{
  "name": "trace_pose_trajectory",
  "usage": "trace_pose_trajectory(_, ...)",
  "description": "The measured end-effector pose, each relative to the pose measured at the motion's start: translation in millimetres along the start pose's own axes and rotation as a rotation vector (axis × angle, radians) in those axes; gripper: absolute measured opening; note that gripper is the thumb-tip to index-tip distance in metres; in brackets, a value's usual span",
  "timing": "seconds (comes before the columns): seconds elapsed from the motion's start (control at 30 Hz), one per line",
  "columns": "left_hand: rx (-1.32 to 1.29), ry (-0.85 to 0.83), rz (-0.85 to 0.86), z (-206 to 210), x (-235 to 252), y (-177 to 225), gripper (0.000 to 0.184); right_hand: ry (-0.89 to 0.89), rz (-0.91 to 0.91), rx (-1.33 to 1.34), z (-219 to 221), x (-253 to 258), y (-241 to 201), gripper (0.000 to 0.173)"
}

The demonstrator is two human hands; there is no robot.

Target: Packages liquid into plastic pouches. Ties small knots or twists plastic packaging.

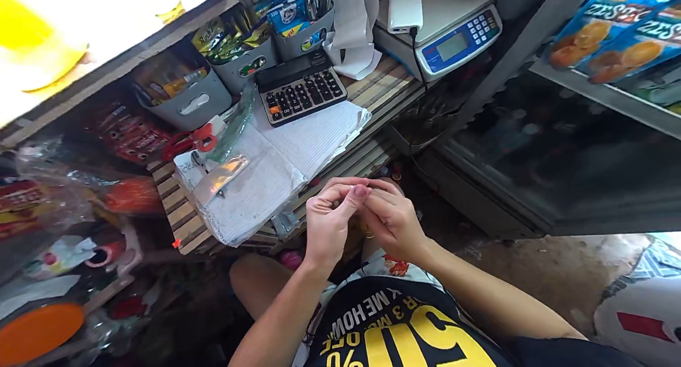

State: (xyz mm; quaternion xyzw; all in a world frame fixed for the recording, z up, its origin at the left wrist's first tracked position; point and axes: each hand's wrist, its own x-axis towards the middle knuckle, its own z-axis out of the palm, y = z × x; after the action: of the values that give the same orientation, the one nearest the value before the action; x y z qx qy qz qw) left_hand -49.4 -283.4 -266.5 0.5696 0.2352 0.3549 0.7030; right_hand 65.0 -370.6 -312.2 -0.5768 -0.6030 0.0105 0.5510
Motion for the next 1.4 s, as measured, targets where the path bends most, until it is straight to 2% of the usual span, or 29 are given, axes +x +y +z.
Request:
trace_pose_trajectory(0.07, 0.045, -0.171, 0.064, -16.4, 2.8, 5.5, 0.006, -0.079, 0.047, 0.186, -6.6, 1.3, 1.5, 0.027)
trace_pose_trajectory(0.17, 0.320, -0.405, 0.303, -36.3, 8.9, 19.7, 0.006, -0.199, 0.125, 0.362, -16.6, 4.2, -0.1, 0.027)
trace_pose_trajectory(0.23, 0.596, -0.510, 0.474, -41.3, 11.2, 34.8, 0.003, -0.249, 0.144, 0.389, -19.9, 6.1, -1.8, 0.026)
trace_pose_trajectory(0.3, 0.916, -0.609, 0.653, -41.3, 10.4, 51.9, 0.011, -0.265, 0.126, 0.345, -22.1, 7.1, -0.1, 0.024)
trace_pose_trajectory(0.43, 1.384, -0.715, 1.051, -36.9, 8.5, 72.0, 0.020, -0.229, 0.086, 0.309, -29.6, 11.7, 1.7, 0.018)
trace_pose_trajectory(0.5, 1.497, -0.731, 1.107, -37.5, 9.3, 76.6, 0.018, -0.205, 0.074, 0.349, -34.1, 15.5, -0.3, 0.014)
trace_pose_trajectory(0.53, 1.480, -0.737, 1.061, -38.5, 9.8, 77.2, 0.018, -0.208, 0.064, 0.363, -36.7, 17.2, -1.8, 0.012)
trace_pose_trajectory(0.6, 1.286, -0.728, 0.823, -41.9, 10.1, 75.4, 0.023, -0.236, 0.041, 0.409, -42.4, 20.2, -5.0, 0.011)
trace_pose_trajectory(0.67, 0.980, -0.726, 0.491, -43.8, 8.0, 77.4, 0.030, -0.253, 0.007, 0.467, -47.7, 23.6, -7.8, 0.011)
trace_pose_trajectory(0.73, 0.658, -0.676, 0.247, -43.1, 5.2, 79.2, 0.033, -0.259, -0.038, 0.476, -52.2, 28.2, -9.4, 0.012)
trace_pose_trajectory(0.83, 0.298, -0.586, 0.037, -40.9, -0.3, 77.1, 0.028, -0.252, -0.136, 0.407, -54.2, 34.3, -8.2, 0.012)
trace_pose_trajectory(0.93, -0.004, -0.485, -0.079, -38.1, -5.4, 70.6, 0.019, -0.200, -0.236, 0.244, -57.2, 47.6, -8.1, 0.010)
trace_pose_trajectory(1.1, -0.669, -0.322, -0.196, -22.1, -11.6, 43.9, 0.014, -0.054, -0.340, -0.012, -57.9, 94.3, -14.0, 0.010)
trace_pose_trajectory(1.17, -1.016, -0.367, -0.203, -6.1, -10.5, 28.8, 0.010, -0.026, -0.336, 0.005, -50.8, 115.5, -23.1, 0.011)
trace_pose_trajectory(1.23, -1.239, -0.522, -0.148, 13.8, -3.5, 21.6, 0.008, -0.040, -0.331, 0.150, -45.3, 134.2, -40.6, 0.010)
trace_pose_trajectory(1.3, -1.206, -0.671, -0.059, 26.2, 7.2, 29.7, 0.009, -0.123, -0.337, 0.368, -48.2, 147.9, -61.6, 0.009)
trace_pose_trajectory(1.4, -0.758, -0.814, 0.211, 22.2, 31.1, 49.7, 0.014, -0.311, -0.374, 0.597, -70.6, 160.1, -78.2, 0.009)
